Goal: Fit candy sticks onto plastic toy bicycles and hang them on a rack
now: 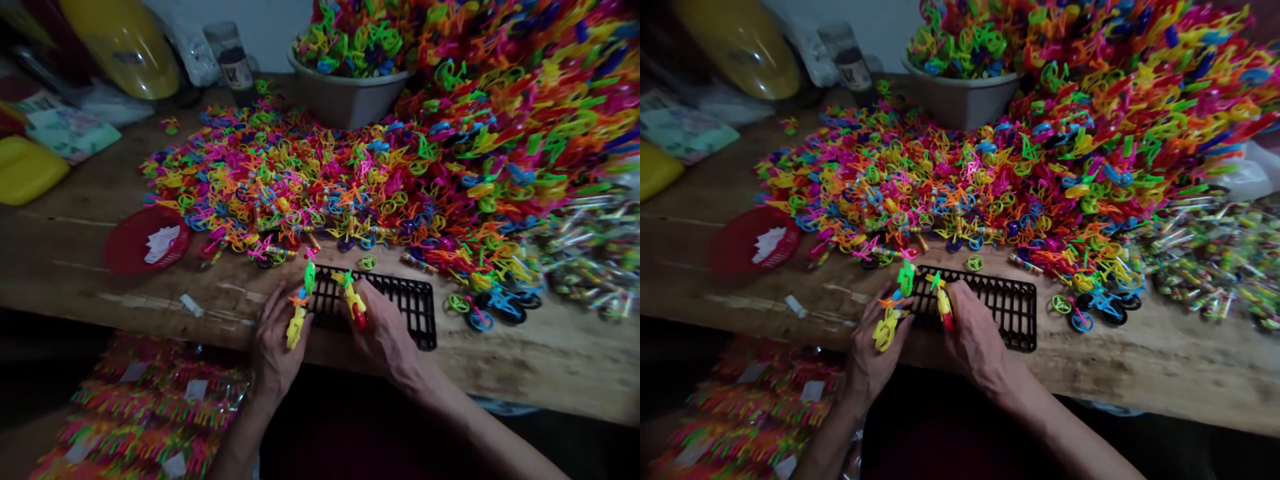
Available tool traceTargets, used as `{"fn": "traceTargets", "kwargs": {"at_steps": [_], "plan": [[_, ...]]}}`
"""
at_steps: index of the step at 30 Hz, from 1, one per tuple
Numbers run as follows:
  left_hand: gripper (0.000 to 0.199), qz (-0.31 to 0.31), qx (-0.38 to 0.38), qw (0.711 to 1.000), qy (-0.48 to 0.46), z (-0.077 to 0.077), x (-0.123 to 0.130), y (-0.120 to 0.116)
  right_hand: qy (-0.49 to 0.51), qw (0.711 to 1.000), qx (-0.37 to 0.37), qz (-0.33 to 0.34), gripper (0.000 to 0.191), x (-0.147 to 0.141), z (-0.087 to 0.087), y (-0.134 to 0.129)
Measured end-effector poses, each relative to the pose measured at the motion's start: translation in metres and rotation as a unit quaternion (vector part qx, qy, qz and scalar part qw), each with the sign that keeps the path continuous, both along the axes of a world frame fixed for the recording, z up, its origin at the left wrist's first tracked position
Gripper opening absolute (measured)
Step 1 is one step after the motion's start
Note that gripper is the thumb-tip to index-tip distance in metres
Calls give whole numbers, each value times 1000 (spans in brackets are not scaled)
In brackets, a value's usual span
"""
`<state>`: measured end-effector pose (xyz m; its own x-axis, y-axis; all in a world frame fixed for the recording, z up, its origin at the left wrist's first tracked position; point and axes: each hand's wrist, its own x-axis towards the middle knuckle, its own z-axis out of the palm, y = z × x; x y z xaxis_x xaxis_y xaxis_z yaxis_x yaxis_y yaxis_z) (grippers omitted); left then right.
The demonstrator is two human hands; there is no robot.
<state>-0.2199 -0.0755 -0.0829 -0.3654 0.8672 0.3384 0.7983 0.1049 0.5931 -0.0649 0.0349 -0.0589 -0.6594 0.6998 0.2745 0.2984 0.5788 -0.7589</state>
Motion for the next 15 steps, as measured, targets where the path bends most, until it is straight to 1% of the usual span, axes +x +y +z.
{"fn": "traceTargets", "kwargs": {"at_steps": [4, 7, 9, 12, 14, 15], "plan": [[26, -6, -1, 1000, -17, -1, -4, -5, 54, 997, -49, 1, 16, -4, -3, -14], [26, -14, 22, 999, -24, -6, -6, -7, 54, 996, -76, -8, 18, -10, -7, -20], [29, -25, 35, 999, -34, -9, -8, -8, 47, 996, -69, -22, 15, -15, -10, -23], [32, -35, 36, 998, -41, -13, -10, -9, 34, 998, -36, -25, 10, -21, -15, -26], [34, -47, 22, 998, -45, -12, -12, -12, 22, 1000, -8, -14, 12, -21, -18, -28], [35, -47, 12, 997, -57, -8, -13, -14, 16, 1000, 7, -8, 12, -22, -20, -28]]}}
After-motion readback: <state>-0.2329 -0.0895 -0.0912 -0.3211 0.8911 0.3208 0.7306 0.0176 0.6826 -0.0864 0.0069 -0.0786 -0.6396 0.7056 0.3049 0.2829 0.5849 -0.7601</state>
